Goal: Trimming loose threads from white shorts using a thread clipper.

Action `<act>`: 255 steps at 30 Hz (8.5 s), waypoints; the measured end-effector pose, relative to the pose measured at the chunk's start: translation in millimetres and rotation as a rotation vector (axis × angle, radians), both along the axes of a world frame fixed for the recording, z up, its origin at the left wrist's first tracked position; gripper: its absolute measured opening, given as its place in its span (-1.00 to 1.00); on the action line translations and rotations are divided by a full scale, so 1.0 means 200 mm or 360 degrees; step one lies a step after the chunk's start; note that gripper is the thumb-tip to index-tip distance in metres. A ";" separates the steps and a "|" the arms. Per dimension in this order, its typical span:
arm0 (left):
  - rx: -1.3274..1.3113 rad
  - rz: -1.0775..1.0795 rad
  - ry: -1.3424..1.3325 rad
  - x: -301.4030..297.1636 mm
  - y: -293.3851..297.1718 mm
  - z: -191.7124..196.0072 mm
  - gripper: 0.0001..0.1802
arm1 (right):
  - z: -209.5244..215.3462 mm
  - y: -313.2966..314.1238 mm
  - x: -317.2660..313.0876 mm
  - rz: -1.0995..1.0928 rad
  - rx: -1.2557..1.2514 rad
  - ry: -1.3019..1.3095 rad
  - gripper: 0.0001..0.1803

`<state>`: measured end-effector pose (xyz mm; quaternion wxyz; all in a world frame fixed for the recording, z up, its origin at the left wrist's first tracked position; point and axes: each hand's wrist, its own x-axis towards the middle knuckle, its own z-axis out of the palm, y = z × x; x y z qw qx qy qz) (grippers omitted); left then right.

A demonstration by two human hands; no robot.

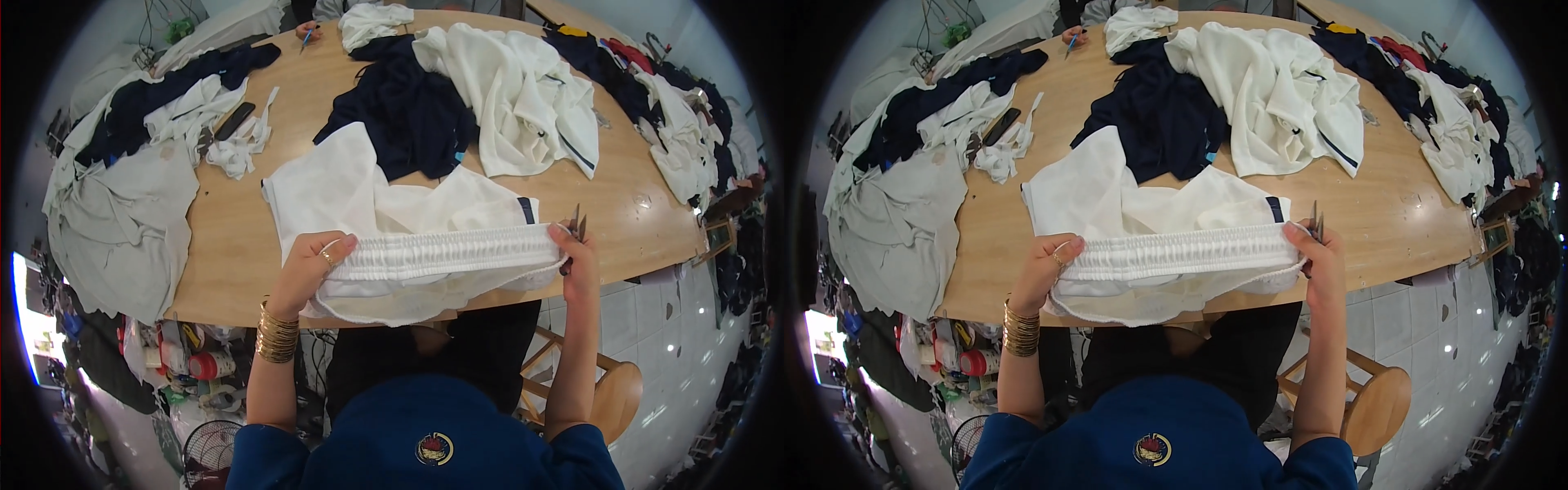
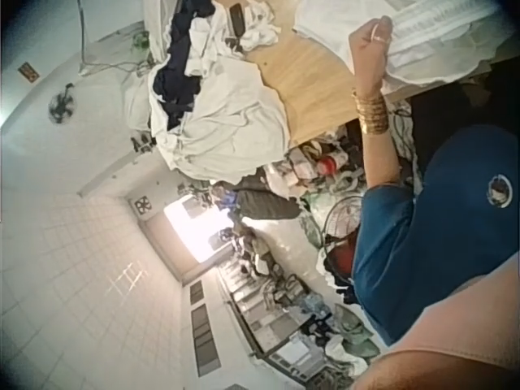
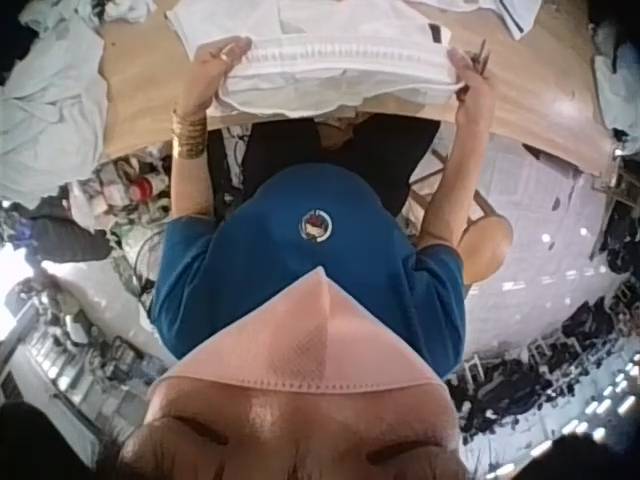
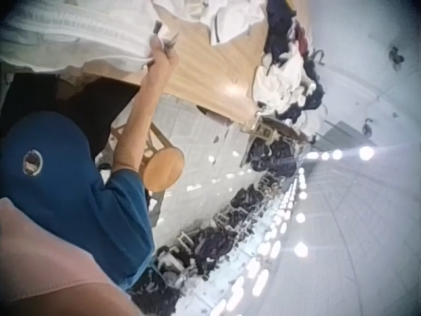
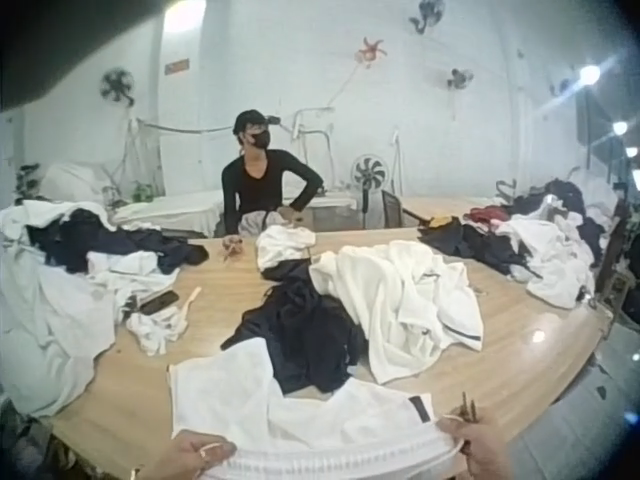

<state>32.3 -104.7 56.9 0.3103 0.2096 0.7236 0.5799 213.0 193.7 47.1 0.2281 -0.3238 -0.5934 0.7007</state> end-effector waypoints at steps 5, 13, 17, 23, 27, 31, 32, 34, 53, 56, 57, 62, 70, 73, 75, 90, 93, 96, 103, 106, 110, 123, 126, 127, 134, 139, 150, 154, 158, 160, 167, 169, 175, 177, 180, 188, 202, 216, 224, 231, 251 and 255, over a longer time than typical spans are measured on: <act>0.0056 0.0013 -0.0097 0.01 -0.01 -0.03 -0.69 | -0.01 0.01 0.01 -0.0031 0.0039 -0.0040 -0.87; 0.0221 0.0031 -0.0347 0.00 0.00 -0.05 -0.68 | -0.04 0.02 0.00 -0.0017 0.0030 -0.0027 -0.86; 0.0335 -0.0103 -0.0499 0.02 0.01 -0.11 -0.66 | -0.05 0.00 -0.02 -0.0008 -0.0019 -0.0100 -0.87; 0.0087 -0.0528 -0.0032 0.07 0.09 -0.05 -0.64 | -0.05 -0.04 -0.06 -0.0159 -0.0375 0.0063 -0.89; -0.0263 -0.0680 -0.0060 0.08 0.13 0.01 -0.67 | -0.11 0.00 -0.05 -0.0107 0.0373 -0.0037 -0.89; -0.0043 -0.0448 -0.0234 0.13 0.13 0.01 -0.70 | 0.03 -0.19 -0.05 -0.0185 0.1572 -0.0052 -0.74; -0.0006 -0.0326 -0.0319 0.14 0.14 0.00 -0.70 | 0.06 -0.25 -0.03 -0.0178 0.1560 -0.0061 -0.74; 0.0046 -0.0337 -0.0348 0.16 0.13 -0.01 -0.70 | 0.12 -0.35 0.00 0.0429 0.1105 -0.0360 -0.70; 0.0155 -0.0336 -0.0654 0.21 0.15 0.00 -0.59 | 0.14 -0.50 0.00 0.0723 0.2276 -0.0126 -0.77; 0.0170 -0.0336 -0.0668 0.21 0.14 -0.01 -0.58 | 0.15 -0.50 0.00 0.0743 0.2256 -0.0133 -0.77; 0.0169 -0.0336 -0.0671 0.21 0.14 -0.02 -0.58 | 0.15 -0.50 0.00 0.0755 0.2250 -0.0145 -0.77; 0.0245 -0.0313 -0.0714 0.22 0.13 -0.04 -0.51 | 0.15 -0.51 0.00 0.0768 0.2261 -0.0159 -0.77; 0.0299 -0.0317 -0.0785 0.22 0.14 -0.06 -0.48 | 0.15 -0.52 0.00 0.0760 0.2176 -0.0159 -0.77; 0.0361 -0.0310 -0.0814 0.23 0.14 -0.06 -0.56 | 0.14 -0.52 0.00 0.0818 0.1962 -0.0164 -0.76; 0.0416 -0.0311 -0.0845 0.24 0.14 -0.06 -0.64 | 0.13 -0.53 0.01 0.0812 0.1728 -0.0139 -0.75; 0.0301 -0.0314 -0.0768 0.22 0.15 -0.03 -0.50 | 0.19 -0.45 0.01 0.0926 0.2032 -0.0127 -0.78; 0.0279 -0.0351 -0.0753 0.21 0.15 -0.03 -0.52 | 0.19 -0.45 0.00 0.0966 0.2103 -0.0131 -0.77; 0.0268 -0.0355 -0.0773 0.20 0.16 -0.04 -0.55 | 0.19 -0.44 -0.01 0.0984 0.2185 -0.0101 -0.77; 0.0287 -0.0419 -0.0780 0.19 0.16 -0.04 -0.62 | 0.19 -0.41 -0.03 0.1092 0.2243 -0.0031 -0.77; 0.0274 -0.0474 -0.0773 0.17 0.16 -0.03 -0.63 | 0.19 -0.40 -0.05 0.1130 0.2239 0.0016 -0.77; 0.0216 -0.0577 -0.0712 0.15 0.16 -0.03 -0.65 | 0.21 -0.38 -0.05 0.1195 0.2260 -0.0022 -0.78; 0.0177 -0.0692 -0.0788 0.12 0.21 0.00 -0.69 | 0.20 -0.35 -0.09 0.1323 0.2244 0.0052 -0.75; 0.0177 -0.0693 -0.0795 0.11 0.22 0.00 -0.69 | 0.20 -0.35 -0.10 0.1313 0.2296 0.0076 -0.76; 0.0180 -0.0712 -0.0809 0.10 0.22 0.00 -0.69 | 0.20 -0.35 -0.10 0.1306 0.2323 0.0094 -0.76; 0.0188 -0.0713 -0.0835 0.09 0.22 -0.05 -0.67 | 0.18 -0.35 -0.09 0.1275 0.2316 0.0083 -0.77; 0.0122 -0.0568 -0.0683 0.12 0.21 -0.03 -0.65 | 0.17 -0.38 -0.05 0.0984 0.2098 -0.0019 -0.77; 0.0170 -0.0547 -0.0629 0.16 0.20 -0.01 -0.62 | 0.15 -0.45 -0.02 0.1132 0.1834 -0.0161 -0.77; 0.0189 -0.0545 -0.0636 0.16 0.20 -0.01 -0.61 | 0.15 -0.46 -0.02 0.1144 0.1754 -0.0172 -0.77; 0.0191 -0.0558 -0.0645 0.17 0.20 -0.02 -0.61 | 0.15 -0.47 -0.02 0.1136 0.1720 -0.0196 -0.77; 0.0198 -0.0566 -0.0641 0.17 0.20 -0.03 -0.60 | 0.16 -0.47 -0.02 0.1115 0.1744 -0.0231 -0.77; 0.0150 -0.0578 -0.0540 0.16 0.20 -0.02 -0.59 | 0.17 -0.47 -0.01 0.1125 0.1681 -0.0221 -0.77; 0.0176 -0.0573 -0.0541 0.17 0.20 -0.03 -0.60 | 0.17 -0.47 -0.01 0.1130 0.1645 -0.0258 -0.77; 0.0215 -0.0569 -0.0546 0.17 0.20 -0.04 -0.62 | 0.17 -0.47 -0.01 0.1140 0.1764 -0.0286 -0.76; 0.0219 -0.0568 -0.0552 0.17 0.20 -0.04 -0.63 | 0.16 -0.47 -0.01 0.1131 0.1801 -0.0279 -0.76; 0.0210 -0.0548 -0.0585 0.17 0.20 -0.04 -0.63 | 0.16 -0.47 -0.01 0.1111 0.1854 -0.0265 -0.76; 0.0292 -0.0542 -0.0670 0.18 0.20 -0.06 -0.58 | 0.15 -0.47 -0.01 0.1104 0.1897 -0.0226 -0.77; 0.0293 -0.0490 -0.0599 0.19 0.21 -0.07 -0.61 | 0.12 -0.49 -0.02 0.0946 0.1941 -0.0122 -0.77; 0.0229 -0.0505 -0.0439 0.19 0.20 -0.04 -0.66 | 0.13 -0.48 -0.01 0.0926 0.1991 -0.0192 -0.77; 0.0231 -0.0496 -0.0471 0.19 0.20 -0.03 -0.68 | 0.14 -0.49 -0.01 0.0983 0.1911 -0.0269 -0.78; 0.0261 -0.0483 -0.0524 0.19 0.20 -0.04 -0.68 | 0.12 -0.49 -0.02 0.0929 0.1971 -0.0153 -0.76; 0.0155 -0.0466 -0.0400 0.21 0.20 -0.03 -0.76 | 0.12 -0.48 0.02 0.0767 0.0664 -0.0063 -0.76; 0.0189 -0.0470 -0.0430 0.21 0.21 -0.02 -0.76 | 0.05 -0.50 0.01 0.1027 0.0745 0.0016 -0.80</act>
